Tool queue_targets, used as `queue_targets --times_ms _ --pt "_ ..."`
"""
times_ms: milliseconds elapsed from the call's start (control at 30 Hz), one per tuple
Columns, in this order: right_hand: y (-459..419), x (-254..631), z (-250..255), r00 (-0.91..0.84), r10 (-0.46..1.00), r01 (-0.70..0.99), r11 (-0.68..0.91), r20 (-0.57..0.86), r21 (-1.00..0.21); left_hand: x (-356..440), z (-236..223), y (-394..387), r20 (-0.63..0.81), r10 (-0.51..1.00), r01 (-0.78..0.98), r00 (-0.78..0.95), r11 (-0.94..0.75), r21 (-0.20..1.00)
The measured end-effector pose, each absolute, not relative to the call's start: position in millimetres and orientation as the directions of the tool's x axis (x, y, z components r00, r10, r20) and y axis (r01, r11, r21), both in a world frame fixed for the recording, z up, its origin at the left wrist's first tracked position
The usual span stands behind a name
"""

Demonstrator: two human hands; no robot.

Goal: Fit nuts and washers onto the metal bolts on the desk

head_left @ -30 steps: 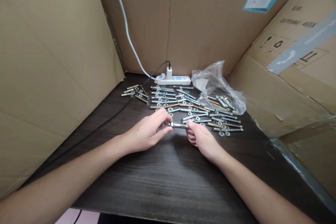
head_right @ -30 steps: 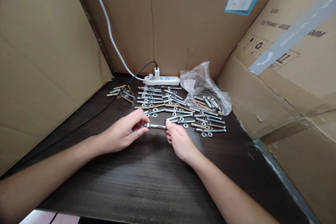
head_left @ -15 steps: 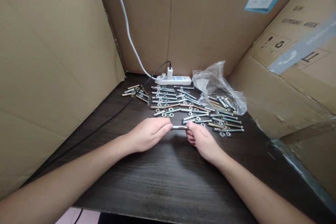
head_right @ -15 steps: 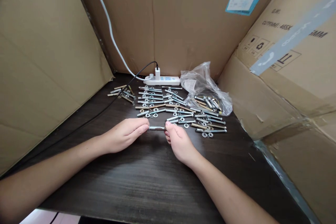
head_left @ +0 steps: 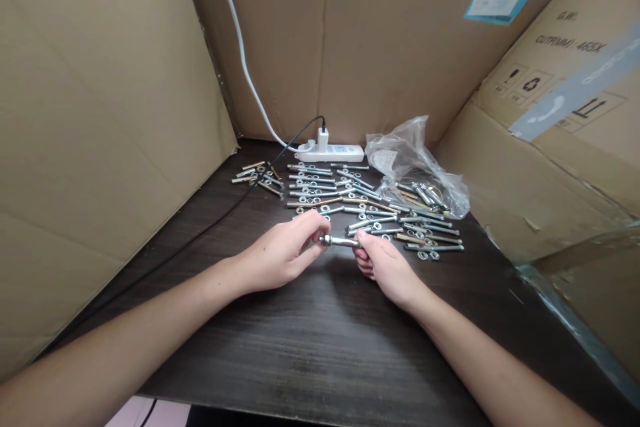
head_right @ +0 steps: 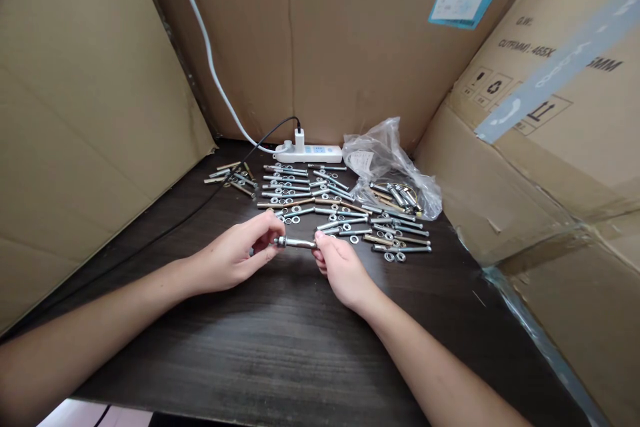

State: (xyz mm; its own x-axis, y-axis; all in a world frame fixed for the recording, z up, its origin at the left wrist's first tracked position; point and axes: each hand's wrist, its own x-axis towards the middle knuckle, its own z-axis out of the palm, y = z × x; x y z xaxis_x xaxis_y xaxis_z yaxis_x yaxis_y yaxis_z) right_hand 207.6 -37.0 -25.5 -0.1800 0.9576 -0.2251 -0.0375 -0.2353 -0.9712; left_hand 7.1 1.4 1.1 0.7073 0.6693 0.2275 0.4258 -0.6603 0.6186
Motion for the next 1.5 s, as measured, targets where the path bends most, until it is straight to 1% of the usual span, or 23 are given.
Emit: queue_targets --times_ms 233,433,533,800,1100,1167,1233,1367,1433,1500 --pt "-38.2 207.1 -30.0 -0.172 0.97 -0.087 -0.19 -0.173 -0.978 6.8 1.9 1.3 0.188 0.739 0.496 0.647 -0.594 0.633" --pt "-38.1 206.8 -30.3 -0.149 0.979 -0.073 -0.152 -0.14 -0.986 6.6 4.0 4.8 0.216 0.686 0.456 0.695 -0.653 0.605" --pt "-37.8 206.5 -30.8 -0.144 0.98 -0.055 -0.145 -0.136 -0.988 7.2 2.2 6.0 0.216 0.681 0.453 0.7 -0.657 0.603" --pt "-36.7 207.4 -30.4 -0.157 0.974 -0.067 -0.175 -0.163 -0.982 7.0 1.6 5.0 0.237 0.659 0.441 0.714 -0.686 0.578" --pt "-35.7 209.5 -23.8 -0.202 0.946 -0.064 -0.27 -0.252 -0.961 4.6 6.5 4.0 0.211 0.603 0.442 0.77 -0.741 0.505" --pt "-36.2 209.0 -22.1 -0.2 0.949 -0.065 -0.263 -0.245 -0.963 4.6 6.8 3.8 0.205 0.616 0.448 0.761 -0.727 0.519" --pt "-36.8 208.6 -22.5 -0.19 0.958 -0.074 -0.233 -0.215 -0.97 5.1 6.2 3.9 0.19 0.641 0.456 0.743 -0.694 0.557" --pt "-37.6 207.9 -26.7 -0.168 0.974 -0.097 -0.17 -0.152 -0.981 6.8 3.8 4.8 0.101 0.674 0.472 0.732 -0.609 0.638" --pt "-37.6 207.7 -27.8 -0.161 0.977 -0.106 -0.16 -0.142 -0.981 7.4 2.9 4.9 0.083 0.678 0.477 0.73 -0.593 0.648" --pt "-37.3 207.5 -27.8 -0.168 0.974 -0.115 -0.169 -0.149 -0.979 7.6 2.3 4.5 0.093 0.685 0.478 0.722 -0.593 0.648"
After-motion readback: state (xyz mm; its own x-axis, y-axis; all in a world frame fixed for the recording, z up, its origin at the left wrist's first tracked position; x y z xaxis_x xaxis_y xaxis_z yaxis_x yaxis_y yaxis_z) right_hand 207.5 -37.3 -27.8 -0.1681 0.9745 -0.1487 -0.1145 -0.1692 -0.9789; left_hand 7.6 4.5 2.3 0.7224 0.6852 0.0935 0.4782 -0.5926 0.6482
